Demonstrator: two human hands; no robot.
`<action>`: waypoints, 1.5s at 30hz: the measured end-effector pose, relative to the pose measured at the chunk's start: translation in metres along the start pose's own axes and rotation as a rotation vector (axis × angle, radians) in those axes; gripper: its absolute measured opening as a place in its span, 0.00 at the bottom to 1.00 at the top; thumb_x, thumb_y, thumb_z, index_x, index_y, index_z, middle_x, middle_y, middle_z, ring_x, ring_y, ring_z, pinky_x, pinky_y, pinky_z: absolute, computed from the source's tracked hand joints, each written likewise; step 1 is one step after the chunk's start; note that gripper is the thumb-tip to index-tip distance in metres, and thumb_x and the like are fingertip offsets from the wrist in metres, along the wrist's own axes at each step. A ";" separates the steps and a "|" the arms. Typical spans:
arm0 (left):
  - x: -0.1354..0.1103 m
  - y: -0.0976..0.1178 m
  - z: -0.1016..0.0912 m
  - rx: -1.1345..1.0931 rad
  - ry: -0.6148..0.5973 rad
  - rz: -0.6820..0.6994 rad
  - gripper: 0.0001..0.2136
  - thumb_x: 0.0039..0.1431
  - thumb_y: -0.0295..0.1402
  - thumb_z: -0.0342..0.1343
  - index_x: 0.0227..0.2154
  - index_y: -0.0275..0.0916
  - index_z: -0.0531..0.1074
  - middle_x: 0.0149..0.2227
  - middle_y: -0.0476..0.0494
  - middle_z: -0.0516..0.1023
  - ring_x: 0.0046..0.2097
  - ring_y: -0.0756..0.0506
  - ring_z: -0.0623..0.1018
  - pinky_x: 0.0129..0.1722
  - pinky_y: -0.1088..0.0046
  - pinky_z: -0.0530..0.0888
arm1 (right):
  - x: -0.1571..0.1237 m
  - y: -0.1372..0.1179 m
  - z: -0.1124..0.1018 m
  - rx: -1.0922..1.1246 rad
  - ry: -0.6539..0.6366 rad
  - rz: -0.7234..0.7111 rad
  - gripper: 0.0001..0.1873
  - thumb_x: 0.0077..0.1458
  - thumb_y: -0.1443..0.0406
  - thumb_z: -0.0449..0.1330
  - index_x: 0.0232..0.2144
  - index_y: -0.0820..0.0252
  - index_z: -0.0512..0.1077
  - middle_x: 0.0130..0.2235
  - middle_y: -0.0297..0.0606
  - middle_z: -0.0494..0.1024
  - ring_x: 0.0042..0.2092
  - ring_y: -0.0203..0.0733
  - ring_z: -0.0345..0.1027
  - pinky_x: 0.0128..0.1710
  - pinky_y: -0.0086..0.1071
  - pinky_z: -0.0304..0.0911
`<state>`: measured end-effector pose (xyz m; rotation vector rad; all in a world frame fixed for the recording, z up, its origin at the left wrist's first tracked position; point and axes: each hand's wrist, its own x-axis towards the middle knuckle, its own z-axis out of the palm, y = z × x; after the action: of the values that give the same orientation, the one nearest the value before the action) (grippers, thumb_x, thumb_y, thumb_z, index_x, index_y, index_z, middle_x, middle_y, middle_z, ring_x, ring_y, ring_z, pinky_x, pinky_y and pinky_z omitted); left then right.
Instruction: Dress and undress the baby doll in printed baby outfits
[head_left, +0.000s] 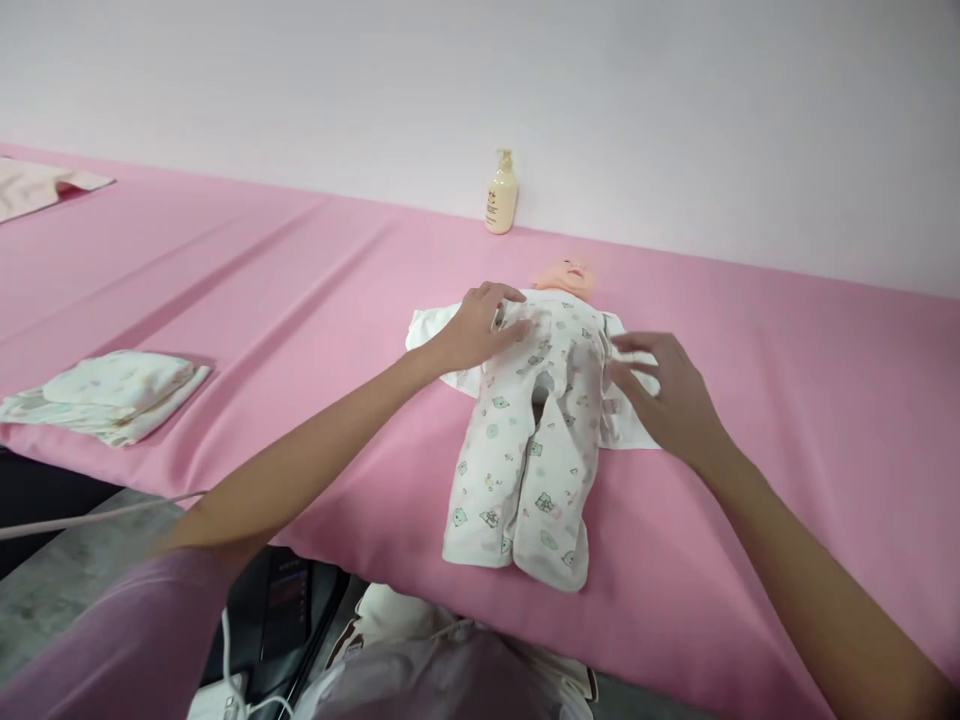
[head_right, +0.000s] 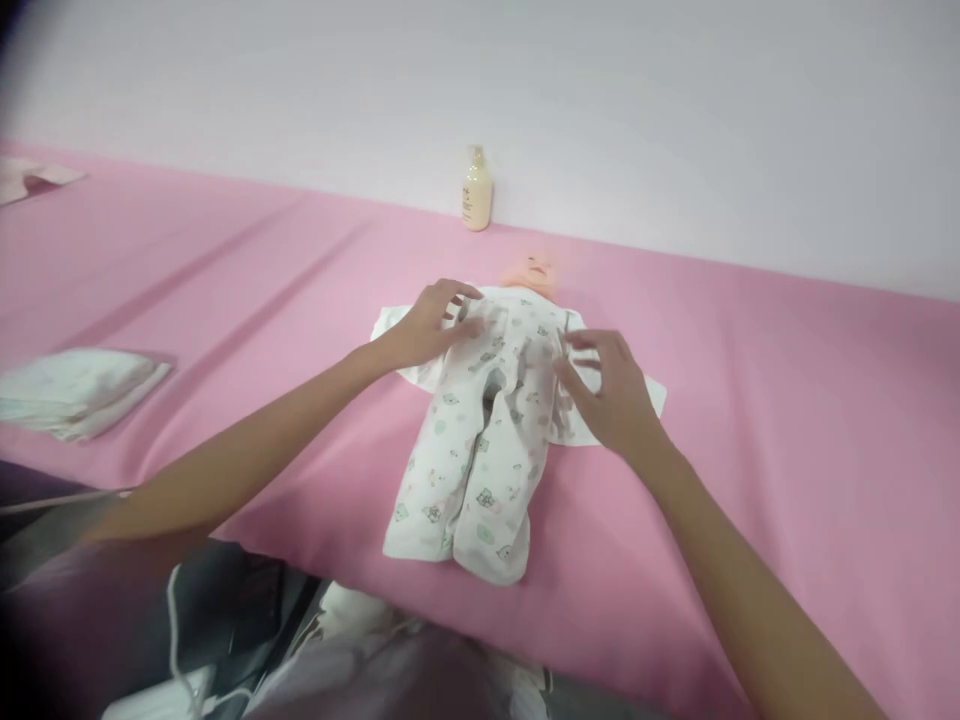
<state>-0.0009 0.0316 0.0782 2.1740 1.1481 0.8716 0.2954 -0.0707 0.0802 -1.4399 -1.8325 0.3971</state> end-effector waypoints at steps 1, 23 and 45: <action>0.015 -0.010 0.004 -0.020 -0.015 -0.036 0.24 0.69 0.49 0.62 0.59 0.38 0.71 0.63 0.31 0.72 0.62 0.35 0.72 0.57 0.54 0.73 | 0.019 0.008 0.003 0.013 0.012 -0.011 0.24 0.70 0.45 0.62 0.57 0.52 0.73 0.61 0.50 0.74 0.57 0.55 0.76 0.55 0.52 0.77; 0.011 0.018 -0.020 0.132 -0.410 0.125 0.24 0.60 0.57 0.66 0.39 0.39 0.76 0.38 0.44 0.73 0.42 0.41 0.75 0.43 0.64 0.70 | 0.043 0.013 0.004 -0.032 -0.340 -0.159 0.28 0.63 0.36 0.65 0.36 0.53 0.72 0.39 0.40 0.74 0.45 0.50 0.67 0.43 0.42 0.65; -0.062 0.035 -0.027 0.210 -0.616 0.075 0.30 0.52 0.61 0.65 0.49 0.43 0.74 0.54 0.38 0.72 0.59 0.32 0.67 0.56 0.59 0.70 | -0.026 -0.026 0.017 -0.159 -0.315 0.160 0.48 0.41 0.33 0.75 0.55 0.53 0.72 0.52 0.50 0.78 0.56 0.66 0.67 0.46 0.48 0.67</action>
<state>-0.0296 -0.0346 0.1019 2.4133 0.8725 0.0747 0.2672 -0.0995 0.0770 -1.7179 -2.0397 0.5979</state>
